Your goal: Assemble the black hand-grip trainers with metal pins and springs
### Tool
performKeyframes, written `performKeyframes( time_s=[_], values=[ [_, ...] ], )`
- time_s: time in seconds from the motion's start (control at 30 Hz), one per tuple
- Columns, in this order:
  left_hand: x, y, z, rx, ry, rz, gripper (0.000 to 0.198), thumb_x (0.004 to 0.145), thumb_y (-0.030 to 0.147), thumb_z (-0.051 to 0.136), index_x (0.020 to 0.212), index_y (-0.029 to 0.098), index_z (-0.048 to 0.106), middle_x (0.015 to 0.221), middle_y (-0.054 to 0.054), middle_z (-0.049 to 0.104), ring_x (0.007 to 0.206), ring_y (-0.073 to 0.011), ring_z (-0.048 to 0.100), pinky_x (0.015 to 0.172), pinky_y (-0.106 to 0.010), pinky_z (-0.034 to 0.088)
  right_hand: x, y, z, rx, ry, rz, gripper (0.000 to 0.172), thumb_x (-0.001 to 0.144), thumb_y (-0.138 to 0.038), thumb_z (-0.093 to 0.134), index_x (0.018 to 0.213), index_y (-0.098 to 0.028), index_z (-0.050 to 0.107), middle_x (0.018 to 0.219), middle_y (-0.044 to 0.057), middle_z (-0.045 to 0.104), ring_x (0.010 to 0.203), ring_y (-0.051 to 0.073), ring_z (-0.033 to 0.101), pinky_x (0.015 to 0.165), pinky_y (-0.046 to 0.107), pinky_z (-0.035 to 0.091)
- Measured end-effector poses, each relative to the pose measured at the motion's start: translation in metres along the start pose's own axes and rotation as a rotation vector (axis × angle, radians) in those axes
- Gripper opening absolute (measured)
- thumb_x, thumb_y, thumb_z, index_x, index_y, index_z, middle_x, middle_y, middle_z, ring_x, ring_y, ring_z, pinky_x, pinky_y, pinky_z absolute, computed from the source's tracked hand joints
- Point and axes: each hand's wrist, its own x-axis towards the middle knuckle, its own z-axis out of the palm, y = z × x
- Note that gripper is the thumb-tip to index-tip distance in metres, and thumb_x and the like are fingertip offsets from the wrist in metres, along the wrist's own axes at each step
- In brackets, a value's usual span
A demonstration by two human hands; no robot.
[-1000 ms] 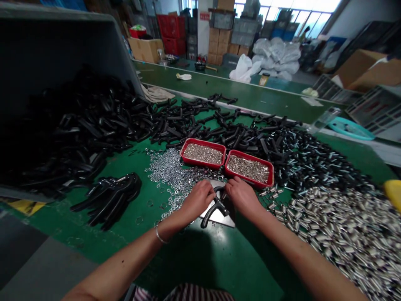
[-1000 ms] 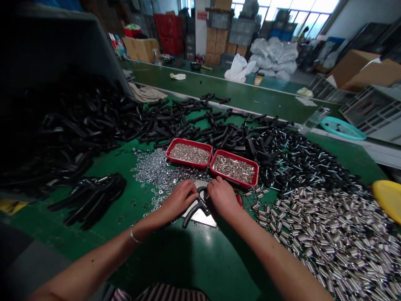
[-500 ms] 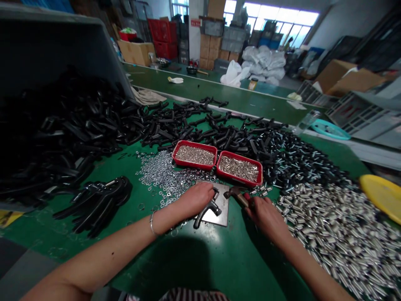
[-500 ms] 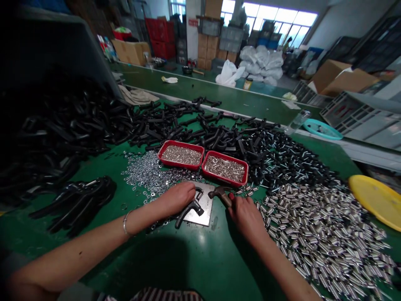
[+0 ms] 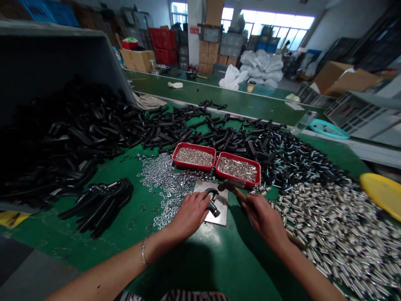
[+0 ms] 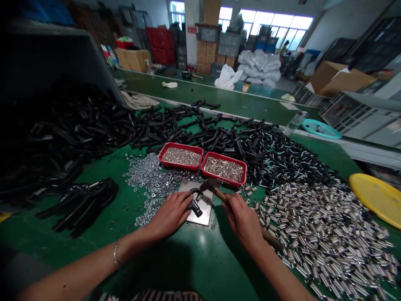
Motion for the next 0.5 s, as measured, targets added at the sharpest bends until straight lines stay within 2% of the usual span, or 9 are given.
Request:
performKeyframes(
  time_s=[0.1,0.23,0.27,0.4,0.5],
  values=[
    [-0.001,-0.001,0.002,-0.019,0.016,0.001,0.044,0.097,0.027,0.049,0.14,0.019,0.047,0.143,-0.013,0.05,0.126,-0.0305,0.048,0.105,-0.049,0.04,0.001,-0.003,0.008,-0.07,-0.061,-0.018,0.021,0.102,-0.031,0.04,0.108,-0.021,0.057,0.106,0.01,0.065,0.08,0.022,0.065,0.065,0.032,0.05],
    [-0.005,-0.001,0.003,-0.067,0.055,-0.021,0.046,0.096,0.028,0.053,0.141,0.022,0.047,0.143,-0.013,0.048,0.129,-0.0305,0.046,0.107,-0.049,0.039,0.002,-0.002,0.008,0.043,0.096,-0.005,0.018,0.1,-0.032,0.047,0.111,-0.021,0.056,0.106,0.01,0.065,0.092,0.023,0.065,0.077,0.033,0.051],
    [-0.006,-0.001,0.003,-0.084,0.07,-0.034,0.046,0.095,0.028,0.055,0.141,0.022,0.048,0.142,-0.013,0.048,0.128,-0.0306,0.046,0.108,-0.049,0.039,0.003,-0.002,0.008,0.056,0.093,-0.003,0.018,0.1,-0.032,0.047,0.11,-0.021,0.056,0.105,0.01,0.065,0.091,0.023,0.065,0.077,0.033,0.051],
    [-0.008,-0.003,0.004,-0.163,0.09,-0.071,0.046,0.093,0.029,0.058,0.137,0.024,0.05,0.135,-0.013,0.051,0.124,-0.0305,0.048,0.107,-0.049,0.04,0.002,-0.003,0.004,0.044,-0.092,0.003,0.018,0.1,-0.034,0.044,0.101,-0.022,0.058,0.096,0.007,0.066,0.079,0.021,0.065,0.068,0.032,0.05],
    [-0.008,-0.005,0.01,-0.218,0.121,-0.122,0.064,0.091,0.03,0.062,0.148,0.021,0.035,0.135,-0.015,0.051,0.126,-0.032,0.046,0.109,-0.052,0.036,0.001,-0.014,0.002,0.107,-0.001,0.009,0.019,0.099,-0.036,0.049,0.107,-0.022,0.057,0.101,0.008,0.067,0.086,0.022,0.066,0.074,0.033,0.052]
  ],
)
